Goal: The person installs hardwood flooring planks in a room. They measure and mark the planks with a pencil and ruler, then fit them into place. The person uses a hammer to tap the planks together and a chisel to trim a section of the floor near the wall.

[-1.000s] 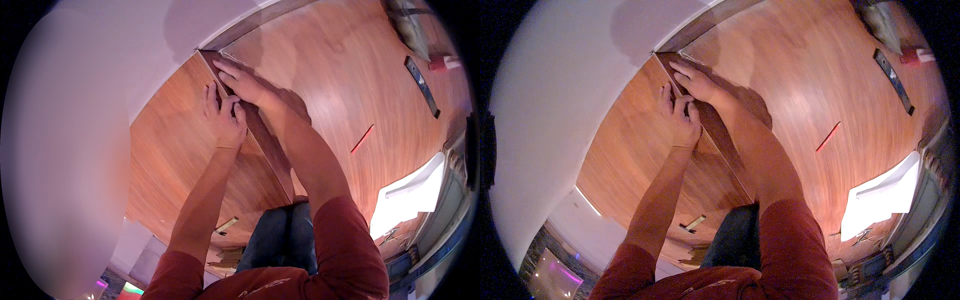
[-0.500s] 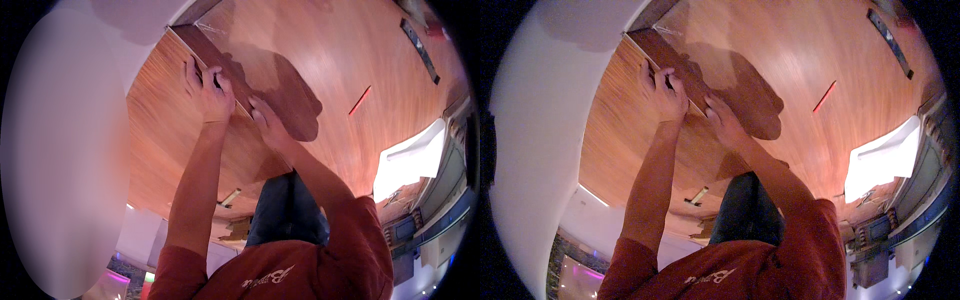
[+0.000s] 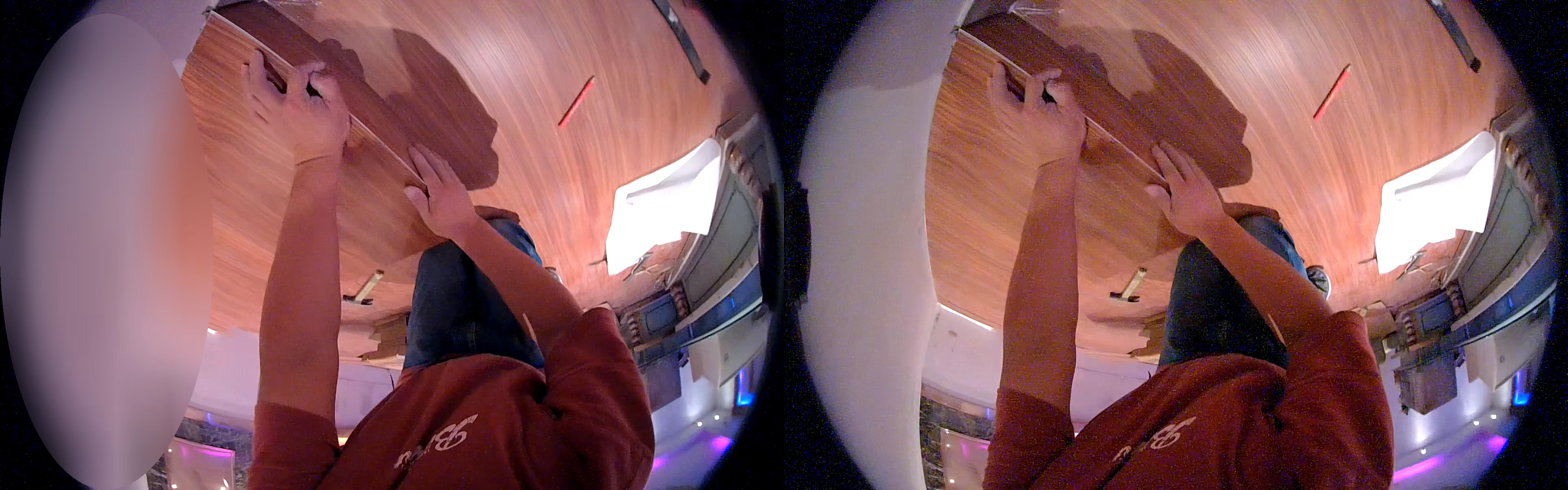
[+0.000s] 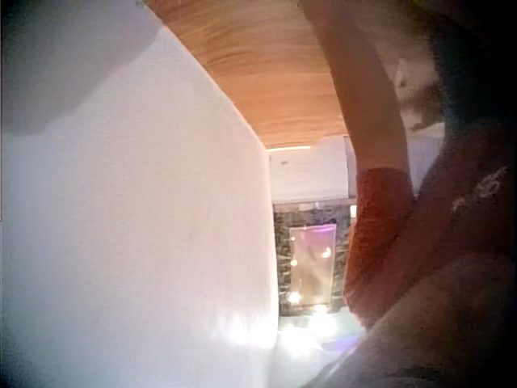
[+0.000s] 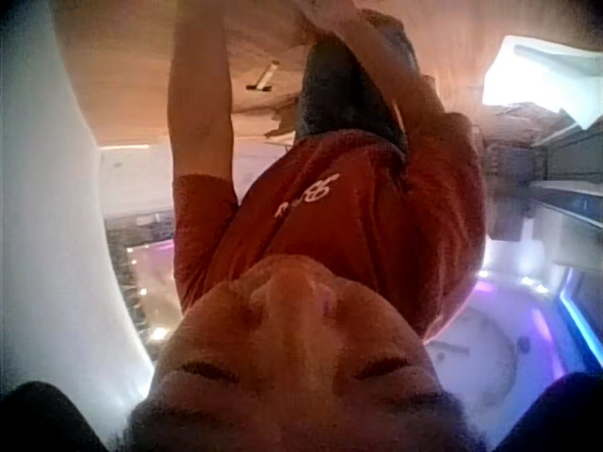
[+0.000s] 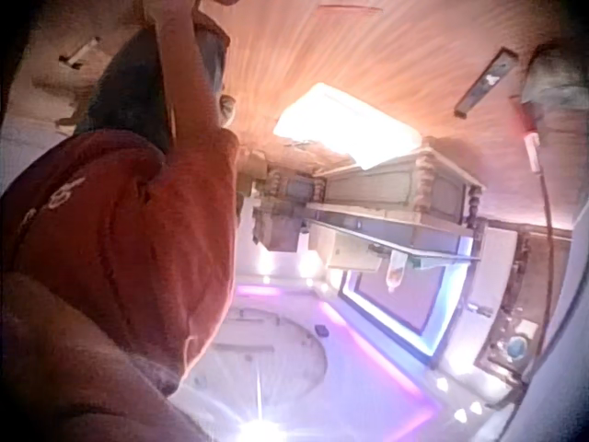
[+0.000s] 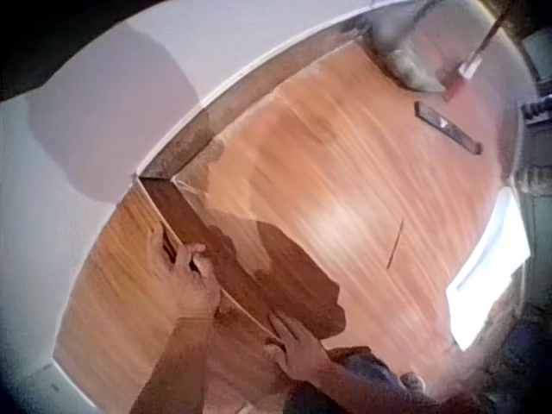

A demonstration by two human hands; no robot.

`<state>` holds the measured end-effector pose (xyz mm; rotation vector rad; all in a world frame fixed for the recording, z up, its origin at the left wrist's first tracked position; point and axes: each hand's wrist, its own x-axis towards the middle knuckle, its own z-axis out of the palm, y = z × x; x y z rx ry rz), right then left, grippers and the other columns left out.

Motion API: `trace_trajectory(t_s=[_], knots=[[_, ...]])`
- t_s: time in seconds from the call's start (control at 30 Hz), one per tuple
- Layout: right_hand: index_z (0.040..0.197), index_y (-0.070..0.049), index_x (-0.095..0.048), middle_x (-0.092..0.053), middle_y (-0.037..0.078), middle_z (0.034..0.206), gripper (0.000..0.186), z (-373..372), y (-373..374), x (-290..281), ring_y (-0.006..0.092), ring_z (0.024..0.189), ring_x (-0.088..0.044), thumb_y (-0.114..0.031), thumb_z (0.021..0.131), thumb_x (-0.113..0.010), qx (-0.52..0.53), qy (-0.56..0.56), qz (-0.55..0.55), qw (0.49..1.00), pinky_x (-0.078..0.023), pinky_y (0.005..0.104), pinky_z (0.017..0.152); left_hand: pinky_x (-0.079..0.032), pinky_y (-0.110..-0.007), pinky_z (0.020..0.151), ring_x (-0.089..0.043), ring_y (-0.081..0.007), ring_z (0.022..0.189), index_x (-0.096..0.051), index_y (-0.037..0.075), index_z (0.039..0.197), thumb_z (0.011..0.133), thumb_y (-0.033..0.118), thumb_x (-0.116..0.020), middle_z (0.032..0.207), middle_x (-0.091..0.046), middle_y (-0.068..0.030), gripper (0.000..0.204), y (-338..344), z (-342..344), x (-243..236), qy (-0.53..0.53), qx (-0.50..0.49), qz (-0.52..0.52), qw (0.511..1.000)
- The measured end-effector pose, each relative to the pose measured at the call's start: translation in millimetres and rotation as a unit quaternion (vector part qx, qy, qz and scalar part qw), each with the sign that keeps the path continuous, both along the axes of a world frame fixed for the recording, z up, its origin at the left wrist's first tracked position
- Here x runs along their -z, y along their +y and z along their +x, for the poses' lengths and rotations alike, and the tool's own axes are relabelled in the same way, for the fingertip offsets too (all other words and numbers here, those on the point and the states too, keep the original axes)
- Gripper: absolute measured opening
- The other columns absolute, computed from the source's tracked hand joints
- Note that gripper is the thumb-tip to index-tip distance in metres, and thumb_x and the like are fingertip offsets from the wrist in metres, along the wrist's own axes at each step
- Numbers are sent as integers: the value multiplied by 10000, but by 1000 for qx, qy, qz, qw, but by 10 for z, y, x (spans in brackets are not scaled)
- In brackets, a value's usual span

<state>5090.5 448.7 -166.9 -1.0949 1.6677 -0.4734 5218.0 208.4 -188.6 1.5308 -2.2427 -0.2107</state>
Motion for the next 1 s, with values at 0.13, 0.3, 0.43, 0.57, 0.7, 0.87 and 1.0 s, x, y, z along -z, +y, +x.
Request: trace_trajectory(t_s=[0.13, 0.3, 0.43, 0.57, 0.7, 0.87, 1.0], knots=[[1522, -39, -465, -447, 244, 1557, 640, -3, 43, 29, 446, 1416, -444, -367, 1001, -641, 28, -2, -2, 1000, -380, 455, 1188, -347, -607, 1137, -384, -484, 1429, -766, 232, 922, 863, 196, -686, 1522, -454, -248, 106, 3, 22, 17, -15, 1, -19, 1000], [1521, -23, -468, -473, 259, 1534, 705, -217, 477, -52, 442, 1431, -432, -403, 970, -688, 23, -9, 112, 993, -396, 456, 1178, -390, -590, 1127, -436, -494, 1386, -780, 226, 953, 864, 197, -692, 1487, -477, -293, 129, -16, 51, 69, -30, 13, -29, 999], [1525, -2, -461, -470, 250, 1551, 850, -277, 1051, -132, 373, 1439, -456, -504, 903, -750, 96, -35, 237, 966, -399, 452, 1181, -448, -535, 1092, -508, -471, 1325, -805, 197, 897, 873, 182, -664, 1434, -521, -324, 144, -27, 70, 96, -51, 38, -66, 996], [1532, -26, -479, -619, 149, 1365, 675, -181, 1340, -79, 233, 1238, -604, -227, 955, -768, 331, -254, 250, 874, -506, 354, 1026, -471, -525, 1054, -544, -454, 1293, -823, 198, 863, 872, 197, -666, 1429, -525, -318, 158, -30, 68, 93, -78, 42, -71, 994], [1528, -44, -505, -684, 31, 1117, 647, -198, 1401, -64, 114, 972, -609, -118, 945, -778, 361, -306, 331, 817, -516, 269, 857, -475, -529, 1044, -542, -452, 1298, -825, 201, 868, 874, 229, -690, 1414, -527, -318, 137, -34, 54, 117, -60, 47, -68, 995], [1545, -25, -475, -683, 43, 1138, 663, -229, 1443, -75, 118, 964, -601, -101, 954, -766, 399, -368, 308, 781, -505, 262, 853, -479, -532, 1039, -543, -448, 1302, -824, 210, 871, 879, 258, -717, 1396, -533, -311, 118, -21, 71, 160, -46, 33, -72, 996], [1553, 46, -414, -633, 104, 1319, 702, -137, 1503, -28, 155, 1096, -605, -59, 949, -757, 491, -444, 271, 699, -507, 288, 936, -484, -534, 1030, -539, -447, 1305, -823, 212, 878, 878, 262, -720, 1395, -534, -308, 115, -24, 87, 156, -67, 45, -74, 994]])
